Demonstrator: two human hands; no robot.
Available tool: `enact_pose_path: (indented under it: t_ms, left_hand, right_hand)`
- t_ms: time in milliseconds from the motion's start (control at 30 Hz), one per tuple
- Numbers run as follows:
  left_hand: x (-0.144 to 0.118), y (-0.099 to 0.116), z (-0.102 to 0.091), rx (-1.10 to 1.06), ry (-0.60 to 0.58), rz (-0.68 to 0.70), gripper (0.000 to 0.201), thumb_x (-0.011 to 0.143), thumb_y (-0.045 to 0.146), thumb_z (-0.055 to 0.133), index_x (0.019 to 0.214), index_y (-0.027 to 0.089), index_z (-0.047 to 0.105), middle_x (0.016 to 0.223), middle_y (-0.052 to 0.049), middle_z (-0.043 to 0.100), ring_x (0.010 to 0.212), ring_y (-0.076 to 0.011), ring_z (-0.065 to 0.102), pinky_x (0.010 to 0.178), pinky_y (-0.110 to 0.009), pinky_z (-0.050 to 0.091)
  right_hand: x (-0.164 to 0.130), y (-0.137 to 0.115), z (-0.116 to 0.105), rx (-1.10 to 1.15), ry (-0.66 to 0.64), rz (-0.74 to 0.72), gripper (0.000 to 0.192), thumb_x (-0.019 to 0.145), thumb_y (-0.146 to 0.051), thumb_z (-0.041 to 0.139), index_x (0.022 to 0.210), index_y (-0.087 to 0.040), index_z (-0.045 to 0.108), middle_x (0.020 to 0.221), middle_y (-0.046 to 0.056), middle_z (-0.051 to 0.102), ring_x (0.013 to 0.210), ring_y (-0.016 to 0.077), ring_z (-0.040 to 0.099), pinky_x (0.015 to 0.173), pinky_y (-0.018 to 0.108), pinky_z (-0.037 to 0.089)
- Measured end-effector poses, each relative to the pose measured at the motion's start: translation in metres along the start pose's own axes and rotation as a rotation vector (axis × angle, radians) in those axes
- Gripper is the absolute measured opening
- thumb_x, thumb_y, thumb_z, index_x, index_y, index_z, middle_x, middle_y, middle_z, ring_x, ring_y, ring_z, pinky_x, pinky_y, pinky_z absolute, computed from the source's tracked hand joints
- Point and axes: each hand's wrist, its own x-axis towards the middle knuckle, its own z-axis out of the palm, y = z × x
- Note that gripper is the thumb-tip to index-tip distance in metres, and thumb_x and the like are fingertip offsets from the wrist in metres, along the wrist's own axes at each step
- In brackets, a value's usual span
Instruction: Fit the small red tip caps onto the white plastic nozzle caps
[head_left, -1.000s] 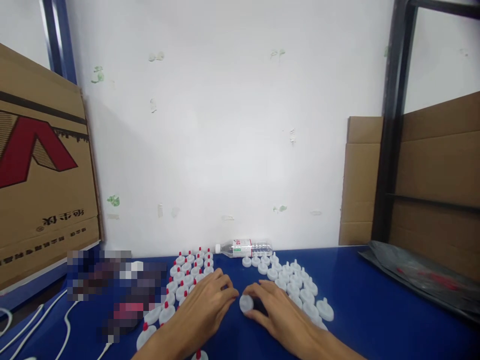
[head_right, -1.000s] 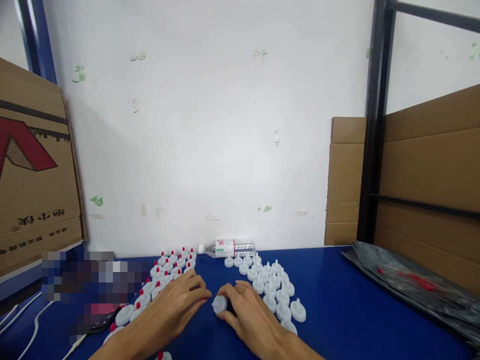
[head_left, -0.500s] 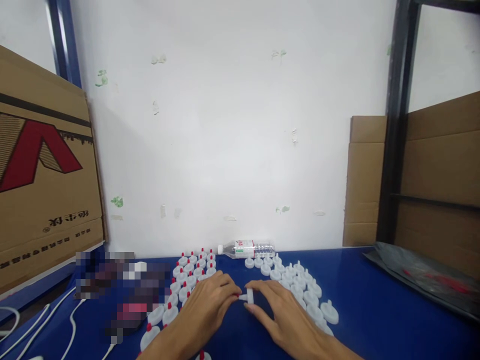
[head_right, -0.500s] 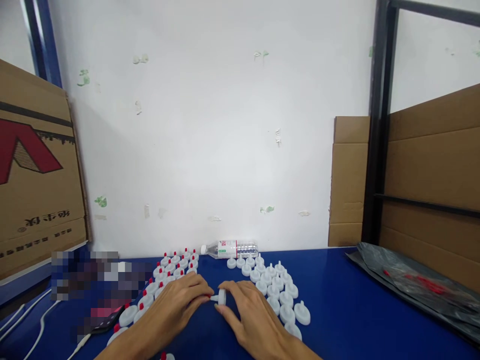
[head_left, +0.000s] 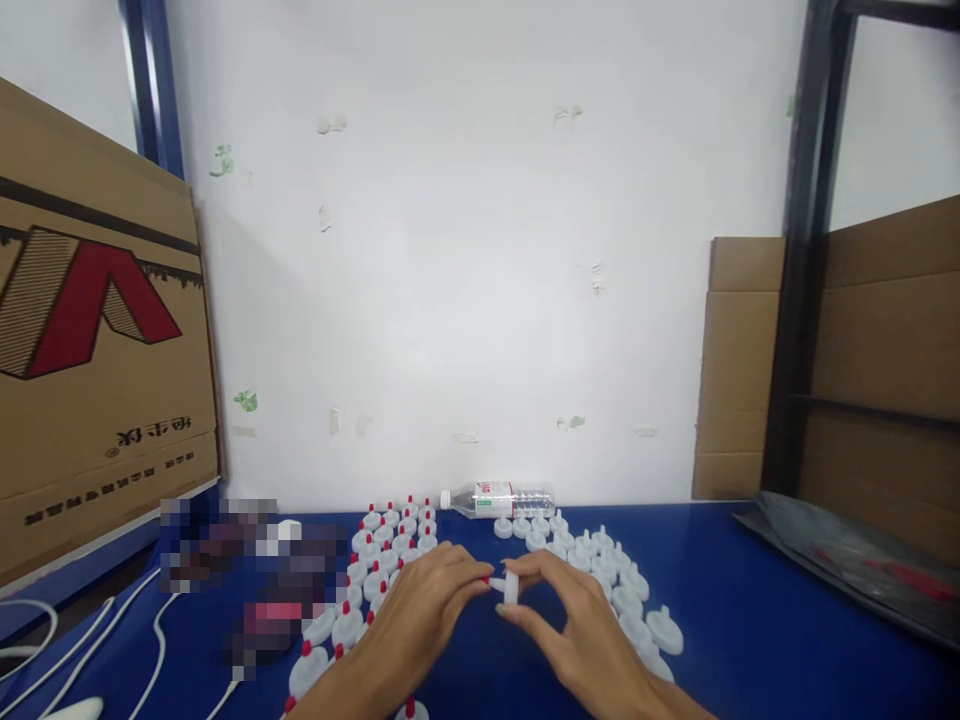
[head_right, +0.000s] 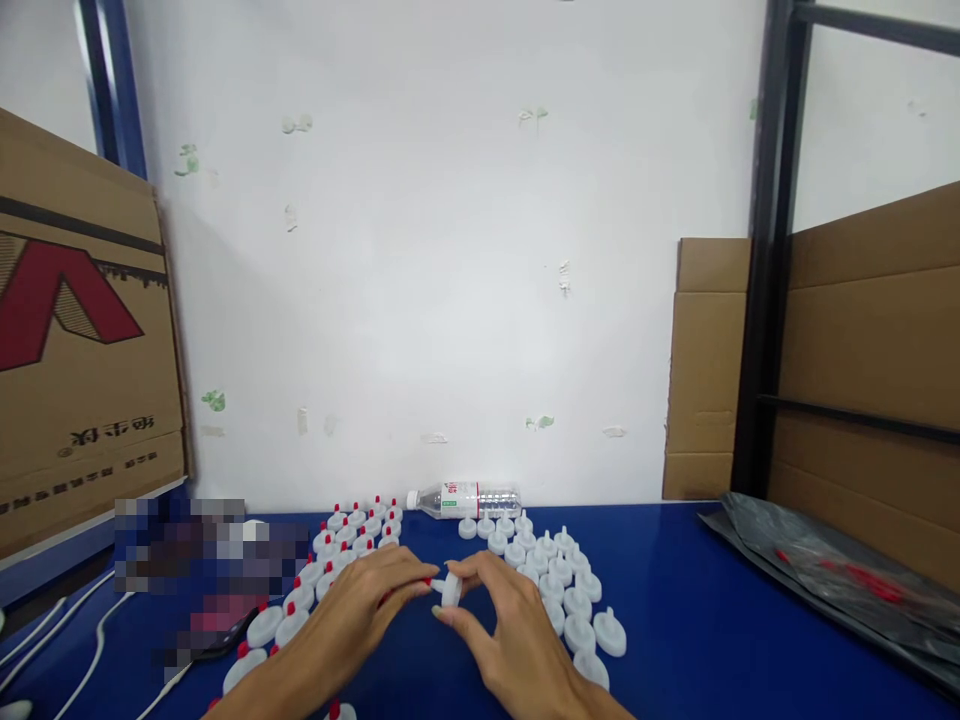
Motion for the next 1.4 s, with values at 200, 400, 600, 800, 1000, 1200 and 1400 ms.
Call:
enact_pose_path:
  t_ms: [200, 400, 600, 800, 1000, 1200, 1400]
  left_hand:
    - [-0.005, -0.005, 0.009, -0.005, -0.03, 0.059, 0.025, 0.103, 0.015, 0.045, 0.096, 0.022, 0.067, 0.089, -0.001, 0.068, 0.083, -0.0179, 0.06, 0.072, -0.027, 0.041]
    - [-0.009, -0.002, 0.01, -0.148, -0.049, 0.012, 0.028, 0.104, 0.019, 0.041, 0.087, 0.021, 0.063, 0.084, 0.0, 0.067, 0.082, -0.0163, 0.06, 0.076, -0.026, 0.041]
    - [-0.007, 0.006, 0.006, -0.207, -0.088, -0.062, 0.035, 0.105, 0.024, 0.04, 0.081, 0.02, 0.066, 0.073, 0.002, 0.07, 0.074, -0.0149, 0.063, 0.076, -0.026, 0.041]
    - [0.004, 0.009, -0.012, -0.264, -0.053, -0.139, 0.025, 0.1, 0.029, 0.053, 0.092, 0.024, 0.076, 0.089, 0.002, 0.076, 0.081, -0.0154, 0.065, 0.075, -0.024, 0.042]
    - [0.009, 0.0, -0.053, -0.086, -0.053, -0.2, 0.023, 0.095, 0.033, 0.057, 0.087, 0.022, 0.075, 0.087, 0.0, 0.074, 0.083, -0.0185, 0.062, 0.079, -0.028, 0.044]
    - [-0.001, -0.004, -0.067, 0.063, -0.296, -0.244, 0.012, 0.085, 0.028, 0.065, 0.082, 0.021, 0.074, 0.093, -0.004, 0.074, 0.092, -0.0221, 0.064, 0.08, -0.03, 0.046]
    - [-0.008, 0.0, -0.065, 0.062, -0.47, -0.304, 0.006, 0.074, 0.023, 0.073, 0.079, 0.022, 0.074, 0.095, -0.004, 0.073, 0.087, -0.0216, 0.065, 0.07, -0.027, 0.047]
  right_hand:
    - [-0.003, 0.004, 0.001, 0.014, -0.02, -0.048, 0.021, 0.095, -0.031, 0.066, 0.114, -0.024, 0.066, 0.106, 0.004, 0.072, 0.101, 0.0232, 0.069, 0.093, 0.035, 0.051]
    - [-0.008, 0.005, 0.001, 0.029, -0.024, -0.094, 0.019, 0.096, -0.027, 0.063, 0.115, -0.024, 0.064, 0.11, 0.005, 0.071, 0.105, 0.0224, 0.068, 0.094, 0.033, 0.052]
    - [-0.01, 0.007, 0.001, 0.012, -0.039, -0.179, 0.023, 0.099, -0.023, 0.058, 0.121, -0.025, 0.061, 0.114, 0.006, 0.071, 0.108, 0.0223, 0.068, 0.095, 0.033, 0.053]
    - [-0.001, 0.006, 0.0, -0.101, -0.036, -0.198, 0.025, 0.101, -0.03, 0.058, 0.126, -0.026, 0.059, 0.125, 0.007, 0.07, 0.116, 0.0238, 0.067, 0.103, 0.038, 0.052]
    - [0.003, 0.001, -0.008, -0.335, -0.024, -0.265, 0.04, 0.104, -0.026, 0.05, 0.143, -0.028, 0.046, 0.136, 0.007, 0.065, 0.126, 0.0242, 0.061, 0.117, 0.049, 0.039]
    - [-0.001, 0.0, -0.003, -0.344, -0.099, -0.305, 0.034, 0.101, -0.016, 0.046, 0.131, -0.027, 0.056, 0.125, 0.007, 0.069, 0.122, 0.0231, 0.063, 0.117, 0.05, 0.037]
    - [-0.001, -0.005, 0.0, -0.329, -0.122, -0.344, 0.031, 0.098, -0.011, 0.045, 0.121, -0.026, 0.059, 0.119, 0.007, 0.071, 0.118, 0.0228, 0.065, 0.114, 0.05, 0.039]
